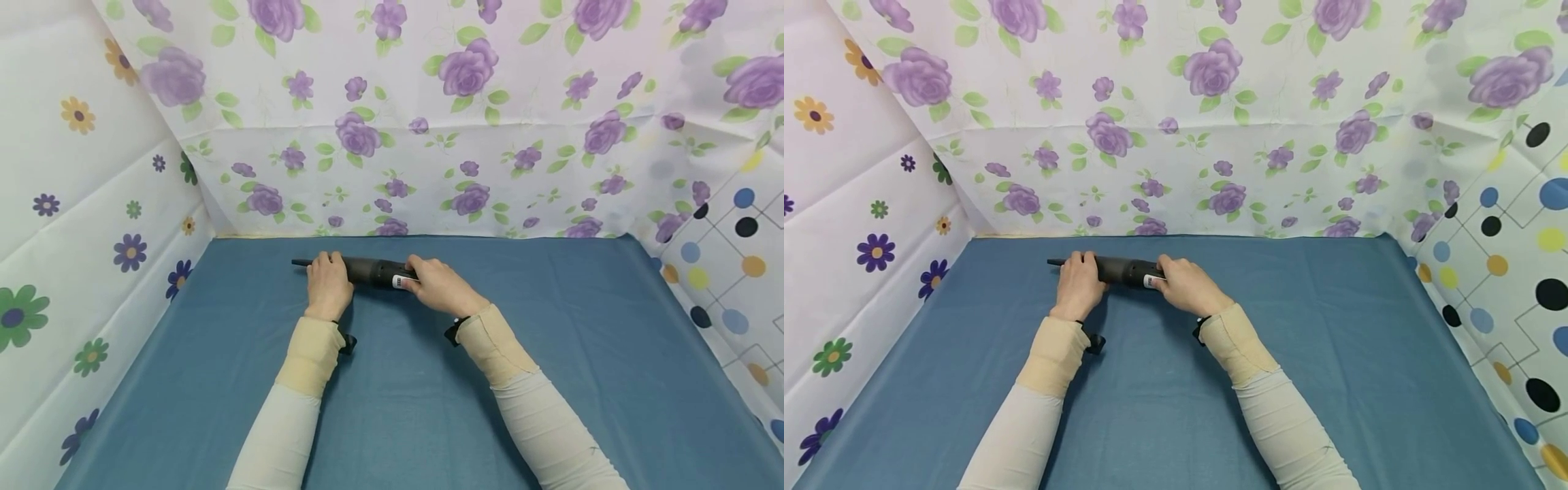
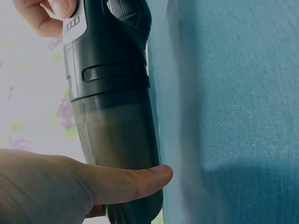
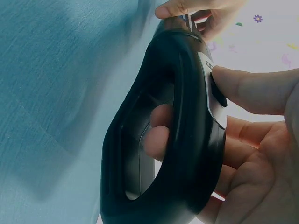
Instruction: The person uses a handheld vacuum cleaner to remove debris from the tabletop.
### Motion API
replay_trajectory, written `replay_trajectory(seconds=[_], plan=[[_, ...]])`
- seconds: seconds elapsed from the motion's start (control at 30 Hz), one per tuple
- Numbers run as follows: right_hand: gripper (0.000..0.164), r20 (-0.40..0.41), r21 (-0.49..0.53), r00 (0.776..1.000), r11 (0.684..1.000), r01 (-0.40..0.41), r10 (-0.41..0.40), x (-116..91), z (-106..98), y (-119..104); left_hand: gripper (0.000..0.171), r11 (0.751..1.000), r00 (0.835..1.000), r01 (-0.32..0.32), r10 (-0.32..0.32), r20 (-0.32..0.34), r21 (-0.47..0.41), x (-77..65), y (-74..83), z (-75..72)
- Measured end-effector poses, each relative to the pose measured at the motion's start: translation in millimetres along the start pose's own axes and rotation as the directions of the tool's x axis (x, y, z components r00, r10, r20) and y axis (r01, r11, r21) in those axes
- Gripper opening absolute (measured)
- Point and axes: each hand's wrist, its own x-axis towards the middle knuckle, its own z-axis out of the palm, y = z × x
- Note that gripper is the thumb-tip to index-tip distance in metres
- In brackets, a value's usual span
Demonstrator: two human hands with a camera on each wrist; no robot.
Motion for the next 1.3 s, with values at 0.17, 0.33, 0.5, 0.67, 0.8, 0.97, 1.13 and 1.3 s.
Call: replay_trajectory(seconds=[0.17, 0.33, 0.5, 0.67, 0.8, 0.97, 1.13, 1.3], plan=[[0.029, 0.001, 0.002, 1.000, 1.000, -0.014, 0.014, 0, -1, 2, 0.052, 1.000, 1.000, -0.001, 0.001, -0.007, 0.004, -1.1, 1.5, 0.1], [0.030, 0.010, 0.013, 1.000, 1.000, -0.025, 0.024, 0, -6, 6, 0.052, 1.000, 1.000, -0.010, 0.011, -0.017, 0.021, -2.8, 4.1, -0.4], [0.030, 0.019, 0.026, 1.000, 0.999, -0.025, 0.025, -3, -14, 15, 0.054, 0.997, 0.999, -0.030, 0.032, -0.026, 0.069, -3.9, 10.2, 0.4], [0.031, 0.026, 0.043, 0.999, 0.998, -0.035, 0.034, -7, -23, 32, 0.058, 0.994, 0.999, -0.049, 0.050, -0.014, 0.097, -5.3, 19.4, 3.2], [0.031, 0.030, 0.054, 0.998, 0.997, -0.048, 0.046, -11, -28, 44, 0.059, 0.991, 0.997, -0.072, 0.074, -0.013, 0.109, -7.1, 26.1, 6.9], [0.031, 0.027, 0.059, 0.998, 0.997, -0.053, 0.052, -17, -35, 57, 0.058, 0.988, 0.993, -0.106, 0.111, -0.046, 0.114, -8.2, 35.7, 13.4], [0.030, 0.024, 0.066, 0.998, 0.996, -0.066, 0.064, -23, -40, 69, 0.056, 0.984, 0.990, -0.129, 0.135, -0.044, 0.123, -6.8, 44.6, 20.6], [0.030, 0.019, 0.073, 0.997, 0.994, -0.076, 0.074, -28, -44, 77, 0.056, 0.982, 0.990, -0.135, 0.139, -0.024, 0.129, -4.0, 51.6, 27.4]])
